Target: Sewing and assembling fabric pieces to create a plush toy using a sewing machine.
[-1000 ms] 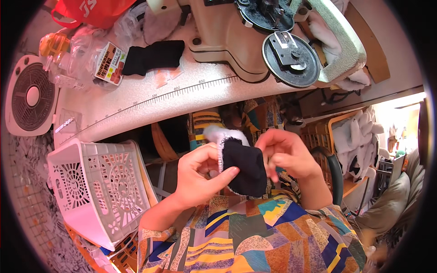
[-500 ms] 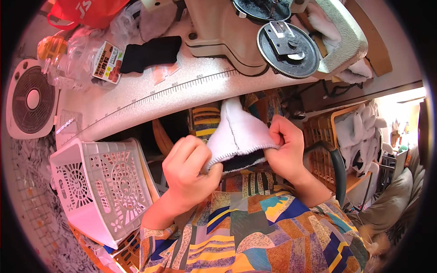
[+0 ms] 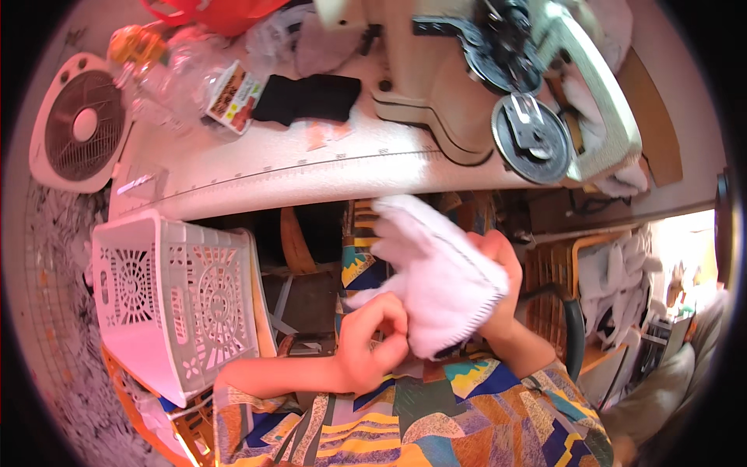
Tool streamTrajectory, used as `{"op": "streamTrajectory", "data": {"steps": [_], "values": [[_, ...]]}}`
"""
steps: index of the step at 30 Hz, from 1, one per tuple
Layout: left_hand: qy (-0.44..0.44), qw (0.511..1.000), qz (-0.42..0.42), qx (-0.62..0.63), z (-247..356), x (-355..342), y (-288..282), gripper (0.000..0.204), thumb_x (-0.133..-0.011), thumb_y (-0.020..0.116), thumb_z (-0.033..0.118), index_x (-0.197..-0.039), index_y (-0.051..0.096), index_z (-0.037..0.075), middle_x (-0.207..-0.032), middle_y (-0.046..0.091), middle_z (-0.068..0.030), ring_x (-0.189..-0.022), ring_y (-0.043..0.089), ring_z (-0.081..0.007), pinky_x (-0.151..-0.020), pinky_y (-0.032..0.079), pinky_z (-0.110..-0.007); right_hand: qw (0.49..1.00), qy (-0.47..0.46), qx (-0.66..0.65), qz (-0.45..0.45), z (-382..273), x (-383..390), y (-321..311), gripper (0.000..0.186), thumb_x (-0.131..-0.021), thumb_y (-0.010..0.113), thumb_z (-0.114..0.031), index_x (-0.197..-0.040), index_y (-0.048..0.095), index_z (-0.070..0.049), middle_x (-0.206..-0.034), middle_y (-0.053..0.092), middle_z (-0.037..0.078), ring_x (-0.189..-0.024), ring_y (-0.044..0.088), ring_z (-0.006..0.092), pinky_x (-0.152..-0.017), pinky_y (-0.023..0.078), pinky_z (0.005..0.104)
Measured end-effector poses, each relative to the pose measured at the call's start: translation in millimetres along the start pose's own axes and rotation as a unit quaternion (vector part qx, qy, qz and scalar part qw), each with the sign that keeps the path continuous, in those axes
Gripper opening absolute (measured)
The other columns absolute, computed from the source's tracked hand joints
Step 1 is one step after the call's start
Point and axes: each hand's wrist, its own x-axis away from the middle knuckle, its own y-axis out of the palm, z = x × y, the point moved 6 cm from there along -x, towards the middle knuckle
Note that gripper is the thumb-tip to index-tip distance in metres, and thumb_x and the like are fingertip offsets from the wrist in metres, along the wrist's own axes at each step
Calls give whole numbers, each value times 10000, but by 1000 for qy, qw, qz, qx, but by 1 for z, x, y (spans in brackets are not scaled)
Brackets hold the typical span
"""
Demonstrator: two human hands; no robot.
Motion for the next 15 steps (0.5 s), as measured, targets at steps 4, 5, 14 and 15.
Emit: {"op": "streamTrajectory", "data": {"steps": [4, 5, 14, 15], "values": [[-385, 870, -37, 306, -50, 28, 20, 549, -1000, 407, 439, -1360, 424, 24, -1307, 539, -92, -1180, 552, -225, -1001, 443, -369, 937, 223, -257, -83, 35, 5, 20, 601, -904, 480, -402, -1362, 383, -25, -1352, 455, 179, -1192, 479, 373, -1045, 387, 490], [-371, 857, -27, 356, -43, 28, 24, 576, -995, 431, 437, -1401, 368, 34, -1383, 478, -86, -1261, 481, -222, -1053, 394, -382, 920, 257, -279, -98, 41, 2, 33, 706, -886, 493, -441, -1436, 356, -20, -1409, 433, 175, -1241, 460, 381, -1076, 367, 500], [-108, 869, 479, 60, 57, 126, -99, 454, -884, 685, 132, -1284, 493, 37, -1122, 624, -49, -984, 609, -125, -840, 518, -293, 930, 12, 129, -345, 32, 18, 67, 382, -695, 791, -78, -971, 530, -40, -968, 535, 107, -841, 542, 181, -750, 449, 281], [-59, 847, 517, 108, 82, 136, -109, 442, -887, 666, 113, -1280, 490, 17, -1090, 636, -65, -966, 630, -151, -834, 536, -314, 930, 41, 126, -342, 41, 17, 64, 383, -703, 781, -67, -988, 527, -35, -982, 525, 102, -839, 541, 170, -748, 448, 274]]}}
